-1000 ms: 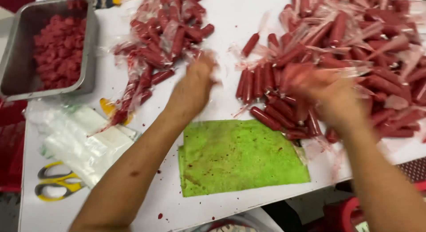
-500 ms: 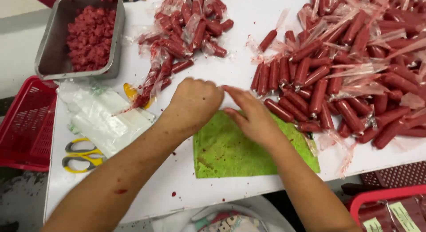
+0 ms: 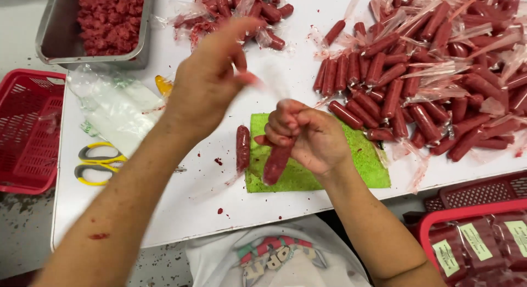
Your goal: Tying the ends of small red food packages in plastic casings by twisting and knotting the film.
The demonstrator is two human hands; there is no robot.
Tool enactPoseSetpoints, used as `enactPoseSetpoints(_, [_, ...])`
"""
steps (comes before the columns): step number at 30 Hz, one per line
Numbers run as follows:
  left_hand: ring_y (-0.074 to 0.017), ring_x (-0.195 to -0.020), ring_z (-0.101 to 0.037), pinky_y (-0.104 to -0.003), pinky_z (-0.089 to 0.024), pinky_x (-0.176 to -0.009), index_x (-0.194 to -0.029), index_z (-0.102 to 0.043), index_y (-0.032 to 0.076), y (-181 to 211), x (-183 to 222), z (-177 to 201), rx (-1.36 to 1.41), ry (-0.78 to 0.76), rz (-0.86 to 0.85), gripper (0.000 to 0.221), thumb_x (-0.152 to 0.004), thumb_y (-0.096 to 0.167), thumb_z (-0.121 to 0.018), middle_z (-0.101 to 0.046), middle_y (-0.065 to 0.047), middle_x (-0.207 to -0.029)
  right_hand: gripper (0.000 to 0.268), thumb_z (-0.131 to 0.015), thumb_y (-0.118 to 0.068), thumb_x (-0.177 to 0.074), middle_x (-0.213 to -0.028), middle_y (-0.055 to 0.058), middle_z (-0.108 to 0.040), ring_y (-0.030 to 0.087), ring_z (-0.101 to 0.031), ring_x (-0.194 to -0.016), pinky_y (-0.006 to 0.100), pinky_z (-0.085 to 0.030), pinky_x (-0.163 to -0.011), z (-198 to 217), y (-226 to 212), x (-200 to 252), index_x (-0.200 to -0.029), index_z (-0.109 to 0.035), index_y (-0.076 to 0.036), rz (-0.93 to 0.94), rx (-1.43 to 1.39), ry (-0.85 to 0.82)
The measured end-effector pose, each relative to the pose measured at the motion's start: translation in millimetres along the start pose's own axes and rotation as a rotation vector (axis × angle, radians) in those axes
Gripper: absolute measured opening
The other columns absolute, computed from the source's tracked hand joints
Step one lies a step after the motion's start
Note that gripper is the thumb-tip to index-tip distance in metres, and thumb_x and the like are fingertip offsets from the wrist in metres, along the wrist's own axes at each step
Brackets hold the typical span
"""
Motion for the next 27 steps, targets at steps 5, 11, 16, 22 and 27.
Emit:
enactPoseSetpoints(5, [-0.0337, -0.12, -0.055, -0.047, -0.049, -0.099, -0.155, -0.035, 0.012, -32.0, 64.3, -89.5, 0.557, -0.04, 0.096, 0.098, -0.085, 0.076, -0.055, -0.047, -0.02, -0.141, 0.022, -0.045, -0.026, -0.098, -0.069, -0.004, -0.033, 0.011, -0.041, -0.063, 0.028, -0.044, -0.066, 10.8, 8.2, 13.0, -0.086, -0.053, -0.01, -0.011, 0.018, 0.08])
enactPoseSetpoints(11, [-0.0214, -0.099, -0.071, -0.039, -0.048, -0.105, -0.122, -0.068, 0.015, 6.2, 62.2, -99.2, 0.567, 0.169, -0.254, 0.031, -0.092, 0.009, -0.065, -0.072, -0.005, -0.107, 0.02, -0.055, -0.016, -0.097, -0.068, 0.015, -0.061, 0.031, -0.065, -0.065, 0.047, -0.059, -0.066, 62.5, 32.3, 45.1, -0.093, -0.061, 0.003, 0.03, 0.342, 0.15])
enactPoseSetpoints(16, [-0.0259, -0.037, -0.057, -0.032, -0.053, -0.04, -0.097, -0.068, 0.004, -13.7, 69.8, -112.1, 1.129, 0.1, 0.039, 0.021, -0.103, 0.02, -0.056, -0.047, -0.01, -0.045, 0.025, -0.048, -0.014, -0.096, -0.072, 0.014, -0.062, 0.032, -0.06, -0.078, 0.045, -0.052, -0.083, 35.0, 16.0, 74.8, -0.084, -0.062, 0.002, 0.288, 0.947, -0.033])
enactPoseSetpoints(22, [-0.0359, -0.066, -0.065, -0.048, -0.056, -0.06, -0.1, -0.07, 0.014, 30.9, 114.6, -81.5, 0.063, 0.028, -0.467, 0.011, -0.094, 0.013, -0.06, -0.06, -0.009, -0.073, 0.031, -0.04, -0.033, -0.106, -0.114, 0.015, -0.062, 0.04, -0.053, -0.133, 0.076, -0.011, -0.114, 1.7, 14.8, 79.7, -0.107, -0.056, -0.007, 0.355, 1.774, -0.315])
enactPoseSetpoints(27, [-0.0466, -0.095, -0.073, -0.052, -0.066, -0.061, -0.146, -0.042, 0.009, -54.9, 206.3, -126.9, 1.322, -0.237, 1.131, 0.059, -0.098, 0.042, -0.035, -0.065, -0.032, -0.131, 0.012, -0.082, -0.027, -0.084, -0.096, -0.006, -0.077, 0.018, -0.068, -0.083, 0.033, -0.041, -0.068, -1.1, 33.3, 91.9, -0.092, -0.073, -0.026, 0.38, 2.103, -0.299])
Point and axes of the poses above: each hand's wrist, its own x-axis away from the middle knuckle, its own z-axis out of the back of the hand, y = z × x, the point moved 8 cm from there along -x, towards the middle knuckle
